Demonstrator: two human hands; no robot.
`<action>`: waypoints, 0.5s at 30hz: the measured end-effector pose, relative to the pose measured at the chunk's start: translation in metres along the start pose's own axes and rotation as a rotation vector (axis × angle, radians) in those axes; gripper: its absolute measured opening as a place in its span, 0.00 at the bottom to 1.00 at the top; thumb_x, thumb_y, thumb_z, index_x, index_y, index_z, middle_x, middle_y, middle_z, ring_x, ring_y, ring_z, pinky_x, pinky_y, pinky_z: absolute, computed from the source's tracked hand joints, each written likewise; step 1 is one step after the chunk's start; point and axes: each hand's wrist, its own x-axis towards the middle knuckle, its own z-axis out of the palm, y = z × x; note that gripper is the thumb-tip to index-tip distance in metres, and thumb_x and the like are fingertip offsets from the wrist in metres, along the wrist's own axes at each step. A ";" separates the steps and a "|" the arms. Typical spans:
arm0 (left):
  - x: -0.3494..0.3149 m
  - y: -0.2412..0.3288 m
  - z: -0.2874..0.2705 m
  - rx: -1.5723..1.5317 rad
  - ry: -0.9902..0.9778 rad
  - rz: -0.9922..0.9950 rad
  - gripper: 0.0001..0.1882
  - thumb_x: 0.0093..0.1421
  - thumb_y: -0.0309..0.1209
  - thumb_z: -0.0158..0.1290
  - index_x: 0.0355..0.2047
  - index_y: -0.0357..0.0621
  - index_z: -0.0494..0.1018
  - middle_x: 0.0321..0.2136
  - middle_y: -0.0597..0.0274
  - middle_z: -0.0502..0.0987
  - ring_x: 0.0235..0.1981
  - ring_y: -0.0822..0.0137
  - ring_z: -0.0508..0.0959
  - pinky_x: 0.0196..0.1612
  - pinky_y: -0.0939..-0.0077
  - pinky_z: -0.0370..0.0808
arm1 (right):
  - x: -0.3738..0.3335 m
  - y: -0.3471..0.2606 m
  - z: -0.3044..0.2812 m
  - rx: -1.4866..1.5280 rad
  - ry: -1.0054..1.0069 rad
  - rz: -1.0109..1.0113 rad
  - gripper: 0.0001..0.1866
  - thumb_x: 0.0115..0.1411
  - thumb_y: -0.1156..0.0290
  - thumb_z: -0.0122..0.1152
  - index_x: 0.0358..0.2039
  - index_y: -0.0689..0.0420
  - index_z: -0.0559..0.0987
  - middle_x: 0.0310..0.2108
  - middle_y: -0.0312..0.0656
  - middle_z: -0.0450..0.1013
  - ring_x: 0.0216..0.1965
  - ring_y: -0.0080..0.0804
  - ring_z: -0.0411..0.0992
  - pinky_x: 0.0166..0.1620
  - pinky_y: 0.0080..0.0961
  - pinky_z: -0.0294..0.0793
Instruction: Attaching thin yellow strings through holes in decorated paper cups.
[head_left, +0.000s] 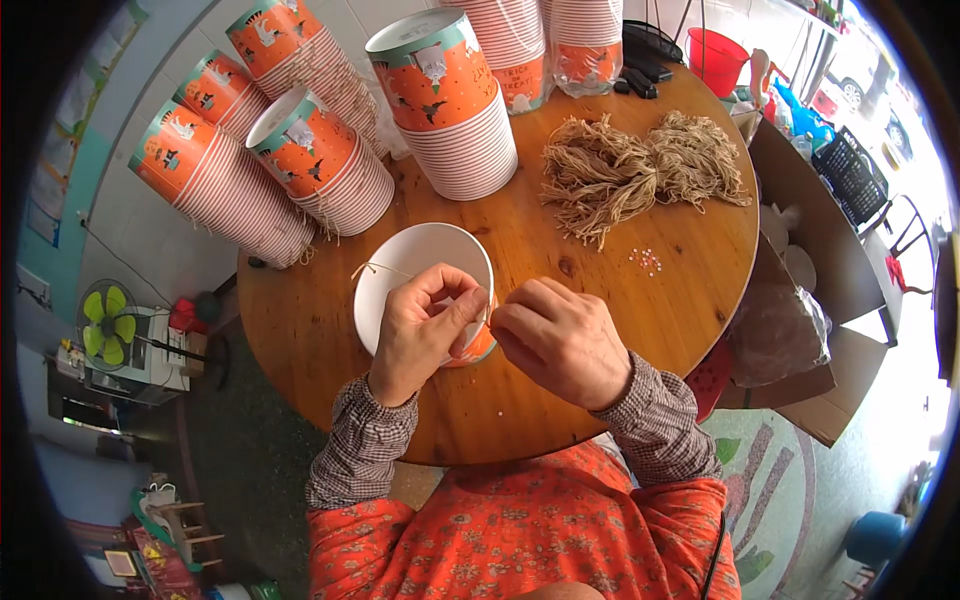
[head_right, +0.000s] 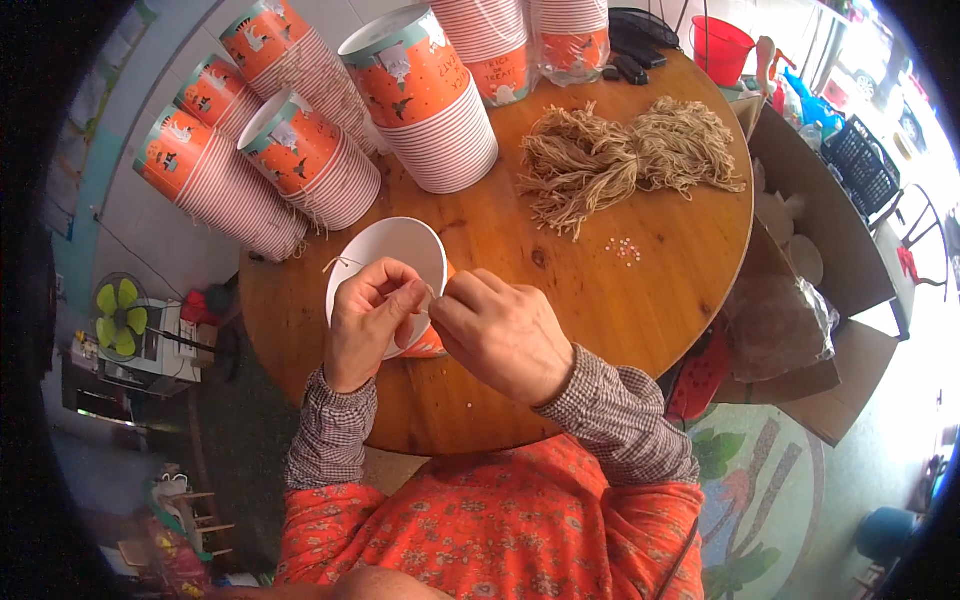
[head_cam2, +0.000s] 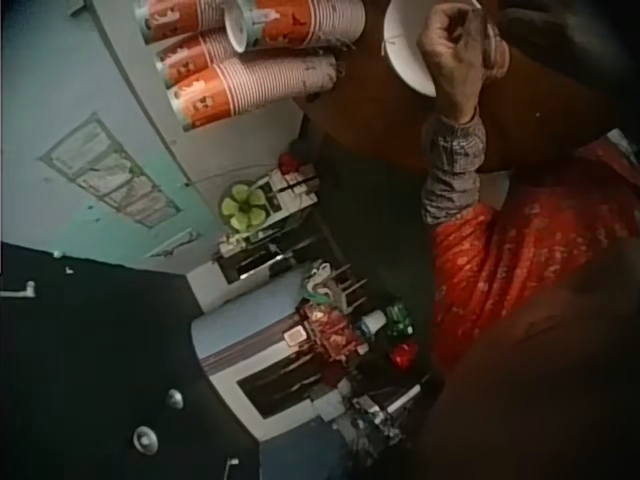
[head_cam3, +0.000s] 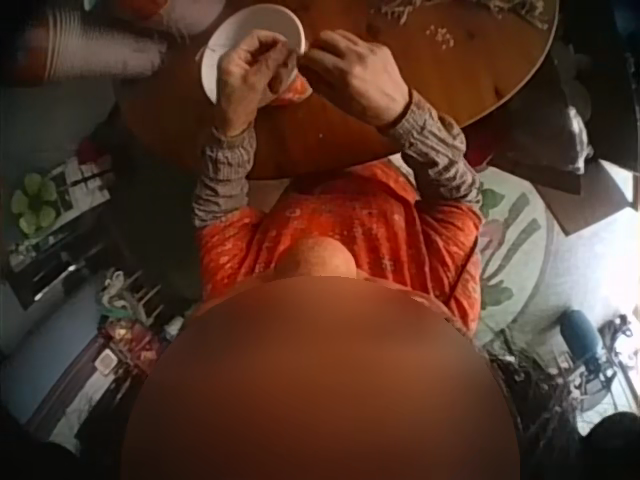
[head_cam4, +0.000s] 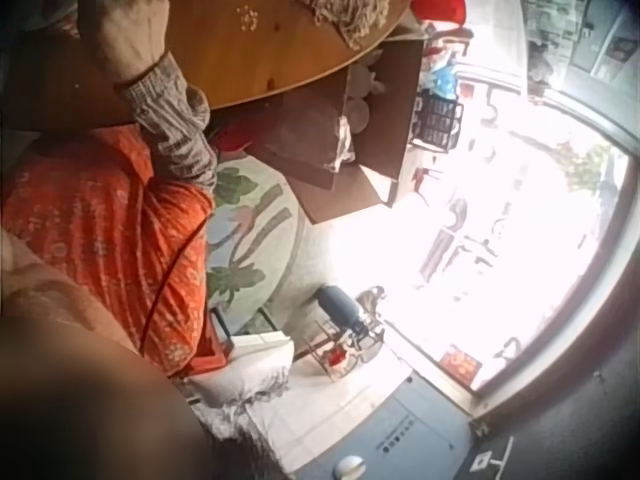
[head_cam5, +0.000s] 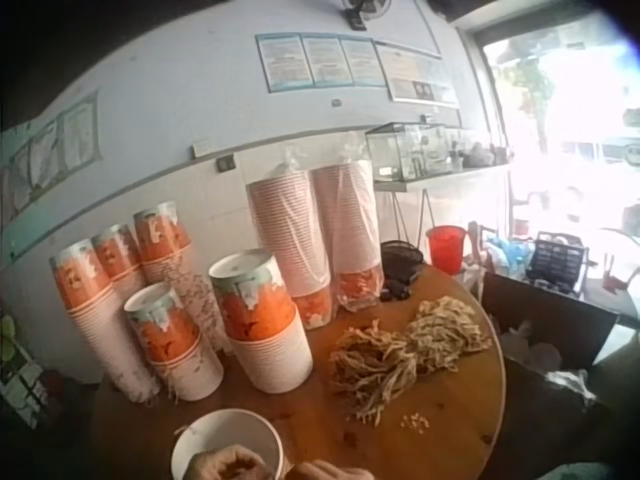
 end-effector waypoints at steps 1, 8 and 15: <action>0.001 -0.003 0.000 0.000 -0.001 0.000 0.08 0.64 0.30 0.53 0.32 0.37 0.72 0.20 0.71 0.72 0.19 0.85 0.68 0.23 0.88 0.66 | 0.002 0.001 -0.002 -0.001 0.001 0.001 0.09 0.49 0.73 0.63 0.32 0.55 0.75 0.28 0.37 0.67 0.30 0.35 0.70 0.29 0.30 0.74; -0.003 -0.018 0.000 -0.038 -0.033 0.088 0.09 0.64 0.29 0.53 0.38 0.34 0.76 0.26 0.68 0.77 0.28 0.82 0.75 0.32 0.87 0.73 | 0.010 0.015 0.001 0.093 0.082 0.018 0.07 0.51 0.72 0.63 0.32 0.56 0.76 0.27 0.38 0.68 0.31 0.36 0.71 0.30 0.31 0.73; -0.001 -0.018 -0.004 0.093 -0.037 0.080 0.08 0.61 0.26 0.56 0.38 0.33 0.77 0.29 0.65 0.80 0.30 0.80 0.77 0.34 0.86 0.74 | 0.010 0.017 0.007 0.104 0.061 0.073 0.06 0.52 0.71 0.62 0.31 0.56 0.76 0.27 0.39 0.68 0.32 0.37 0.71 0.30 0.32 0.73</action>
